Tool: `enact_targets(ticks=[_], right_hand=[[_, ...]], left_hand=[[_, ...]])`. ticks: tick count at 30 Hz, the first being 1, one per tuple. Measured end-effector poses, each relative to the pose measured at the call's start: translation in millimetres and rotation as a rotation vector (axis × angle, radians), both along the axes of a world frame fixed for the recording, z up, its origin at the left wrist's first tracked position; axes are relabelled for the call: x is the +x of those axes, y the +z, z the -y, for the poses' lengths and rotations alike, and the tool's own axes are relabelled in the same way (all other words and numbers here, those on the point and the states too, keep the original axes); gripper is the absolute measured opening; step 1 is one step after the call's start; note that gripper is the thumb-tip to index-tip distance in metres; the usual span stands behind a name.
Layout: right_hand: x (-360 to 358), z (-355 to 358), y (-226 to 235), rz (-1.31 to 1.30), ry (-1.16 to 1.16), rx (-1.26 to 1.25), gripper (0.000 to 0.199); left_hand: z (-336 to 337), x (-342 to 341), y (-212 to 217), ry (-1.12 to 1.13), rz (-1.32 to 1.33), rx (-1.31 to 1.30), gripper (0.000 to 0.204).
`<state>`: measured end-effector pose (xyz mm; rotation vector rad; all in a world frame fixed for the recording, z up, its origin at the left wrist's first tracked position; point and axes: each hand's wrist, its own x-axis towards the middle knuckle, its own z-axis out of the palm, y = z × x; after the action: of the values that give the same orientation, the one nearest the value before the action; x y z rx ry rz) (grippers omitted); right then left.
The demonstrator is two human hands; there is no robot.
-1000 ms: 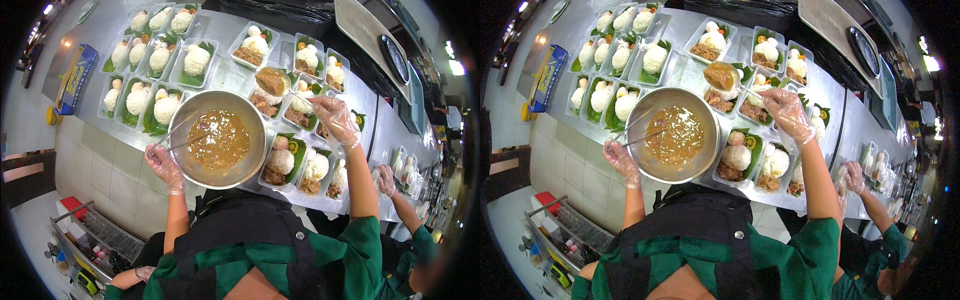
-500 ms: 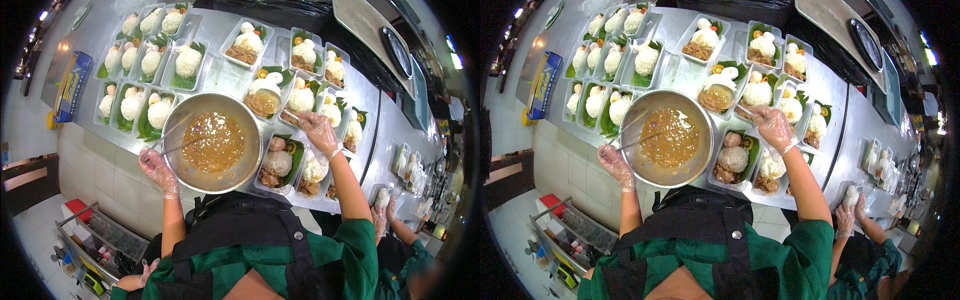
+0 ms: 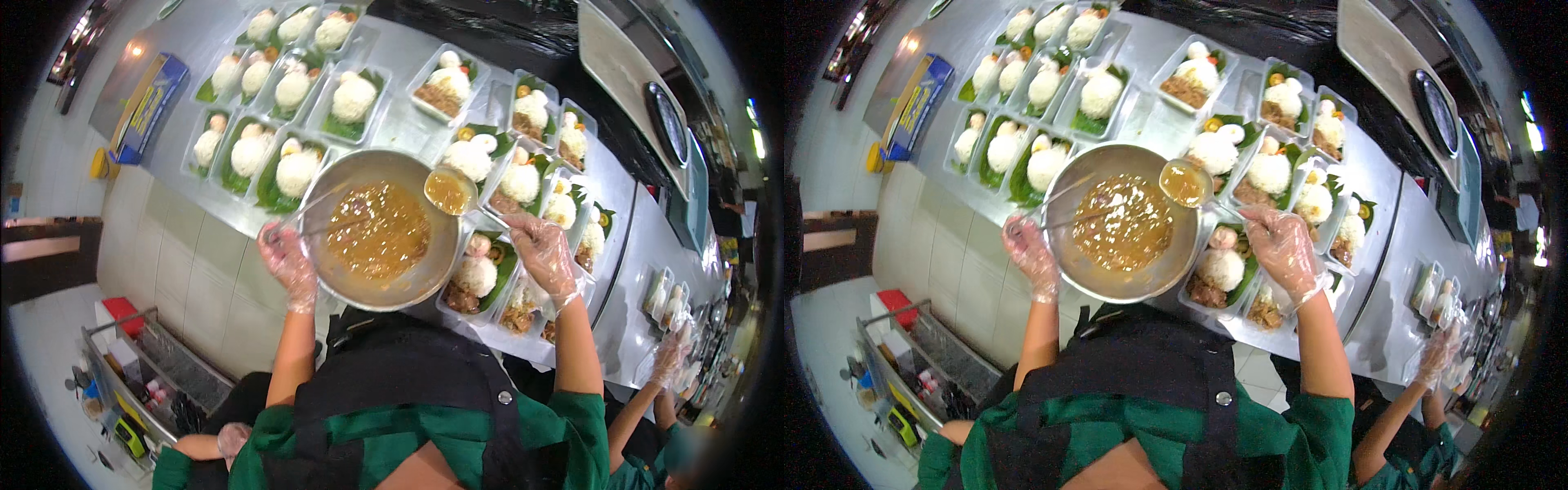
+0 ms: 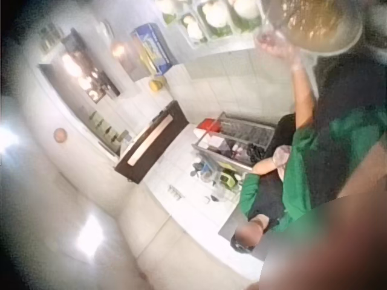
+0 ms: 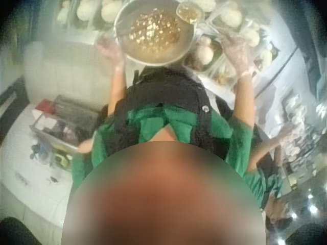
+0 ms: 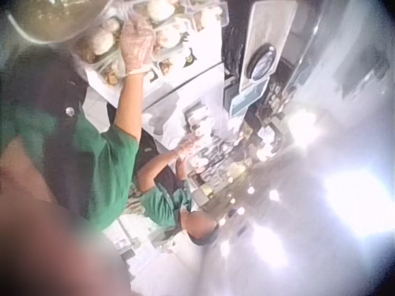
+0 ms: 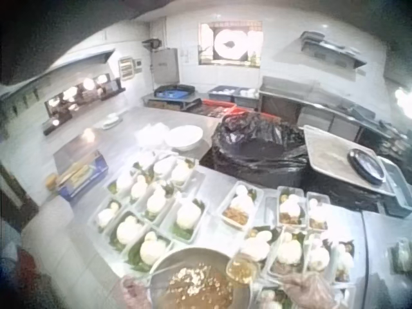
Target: The person assembles individual meal portions in a commercial kitchen. They scoop a brown sauce from a metal bowl into plastic containers that already contain rice and other ingredients, then place lids on the containers. A coworker assists by handling containers nearby.
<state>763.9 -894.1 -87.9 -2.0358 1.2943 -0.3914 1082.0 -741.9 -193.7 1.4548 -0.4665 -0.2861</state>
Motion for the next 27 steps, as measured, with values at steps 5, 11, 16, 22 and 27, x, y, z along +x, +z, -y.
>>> enact_targets(ticks=[5,11,16,22,27], right_hand=[[41,-39,10,-0.595,0.233,-0.325,0.021],[56,-81,-32,-0.424,0.366,-0.245,0.018],[60,-112,-41,-0.214,0.317,-0.232,0.026],[63,-125,-40,-0.268,0.326,-0.315,0.023],[64,-155,-47,-0.130,0.234,-0.339,0.032]], left_hand=[[8,-2,2,0.010,0.087,-0.032,0.024],[4,-5,7,-0.013,0.062,-0.123,0.027],[8,-7,5,-0.047,0.051,-0.148,0.033],[8,3,-1,-0.044,0.116,-0.180,0.026],[13,-2,10,-0.042,0.053,-0.179,0.026]])
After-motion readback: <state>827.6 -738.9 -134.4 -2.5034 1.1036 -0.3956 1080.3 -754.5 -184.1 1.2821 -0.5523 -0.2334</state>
